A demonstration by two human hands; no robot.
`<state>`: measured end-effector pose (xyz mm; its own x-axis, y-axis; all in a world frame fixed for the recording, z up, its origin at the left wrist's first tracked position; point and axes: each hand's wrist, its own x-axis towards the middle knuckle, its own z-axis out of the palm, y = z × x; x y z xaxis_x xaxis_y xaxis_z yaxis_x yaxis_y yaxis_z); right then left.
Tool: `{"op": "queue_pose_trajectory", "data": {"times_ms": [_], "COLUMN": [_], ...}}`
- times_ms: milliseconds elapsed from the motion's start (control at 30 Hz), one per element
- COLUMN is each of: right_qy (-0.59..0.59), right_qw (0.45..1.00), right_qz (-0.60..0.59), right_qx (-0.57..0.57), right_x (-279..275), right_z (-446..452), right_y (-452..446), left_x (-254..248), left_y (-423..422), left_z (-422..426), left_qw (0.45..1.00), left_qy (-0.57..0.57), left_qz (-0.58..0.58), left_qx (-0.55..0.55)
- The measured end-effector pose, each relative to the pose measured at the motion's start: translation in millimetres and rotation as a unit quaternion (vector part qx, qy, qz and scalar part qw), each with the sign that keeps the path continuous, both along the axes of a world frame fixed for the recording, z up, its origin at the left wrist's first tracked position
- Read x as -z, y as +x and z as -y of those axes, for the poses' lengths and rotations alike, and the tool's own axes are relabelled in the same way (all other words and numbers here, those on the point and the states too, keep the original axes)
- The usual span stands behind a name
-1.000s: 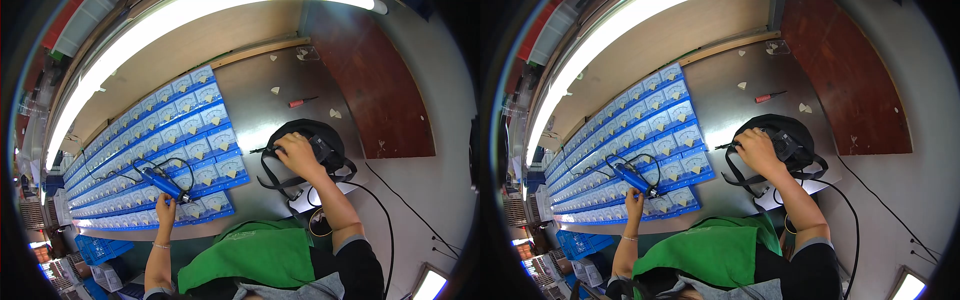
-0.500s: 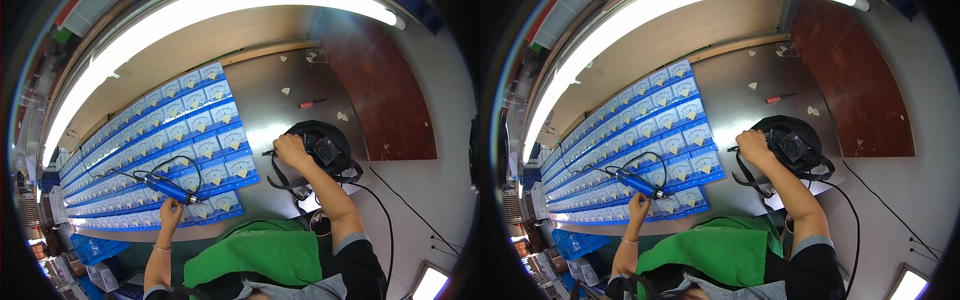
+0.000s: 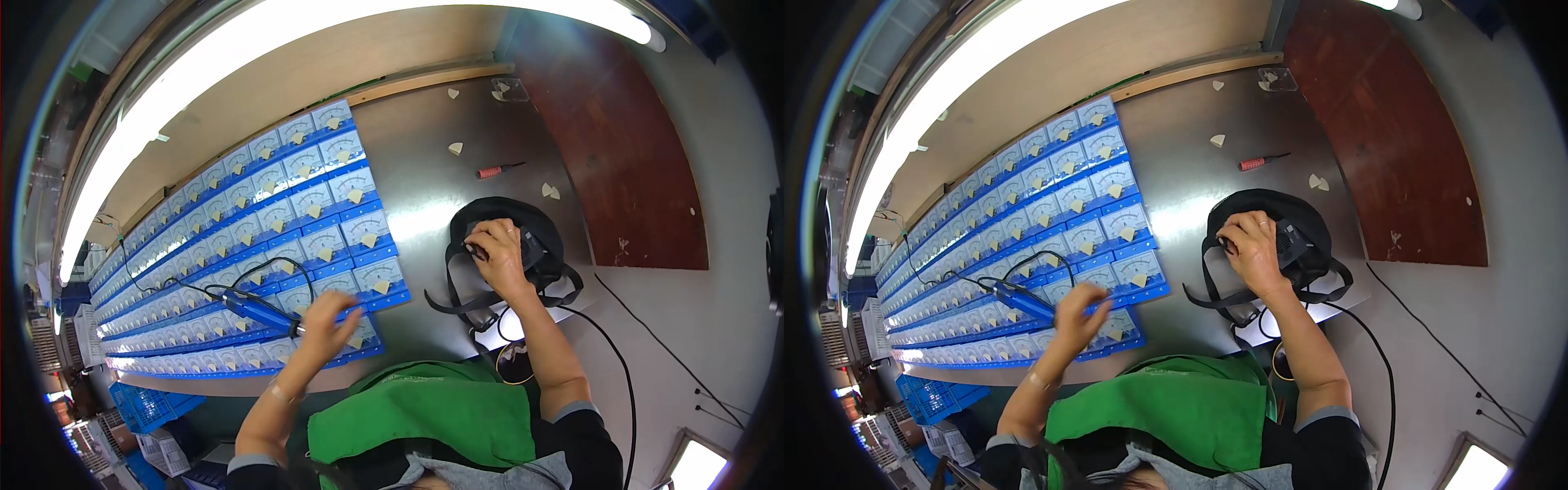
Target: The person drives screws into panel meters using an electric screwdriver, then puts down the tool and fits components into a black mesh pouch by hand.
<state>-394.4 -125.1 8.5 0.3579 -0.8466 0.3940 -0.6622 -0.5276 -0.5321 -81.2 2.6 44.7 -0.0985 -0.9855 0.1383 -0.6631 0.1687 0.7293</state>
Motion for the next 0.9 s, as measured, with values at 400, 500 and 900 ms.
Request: {"op": "queue_pose_trajectory", "data": {"times_ms": [400,500,900], "right_qy": [0.069,0.075,0.12], "right_qw": [0.991,0.987,0.988], "right_qz": [0.107,0.13,0.099], "right_qx": [0.041,0.05,0.016], "right_x": [10.5,17.4,13.0], "right_z": [-0.7,-0.2,0.8], "right_y": [-2.8,-6.2,-13.6], "left_x": [71.0,71.1,78.4], "left_y": [-157.1,-156.2,-147.8], "left_z": [131.7,130.1,127.7], "left_qw": [0.995,0.995,0.993], "left_qy": [0.019,0.012,0.047], "left_qz": [0.055,0.034,0.019], "left_qx": [0.083,0.093,0.107]}}
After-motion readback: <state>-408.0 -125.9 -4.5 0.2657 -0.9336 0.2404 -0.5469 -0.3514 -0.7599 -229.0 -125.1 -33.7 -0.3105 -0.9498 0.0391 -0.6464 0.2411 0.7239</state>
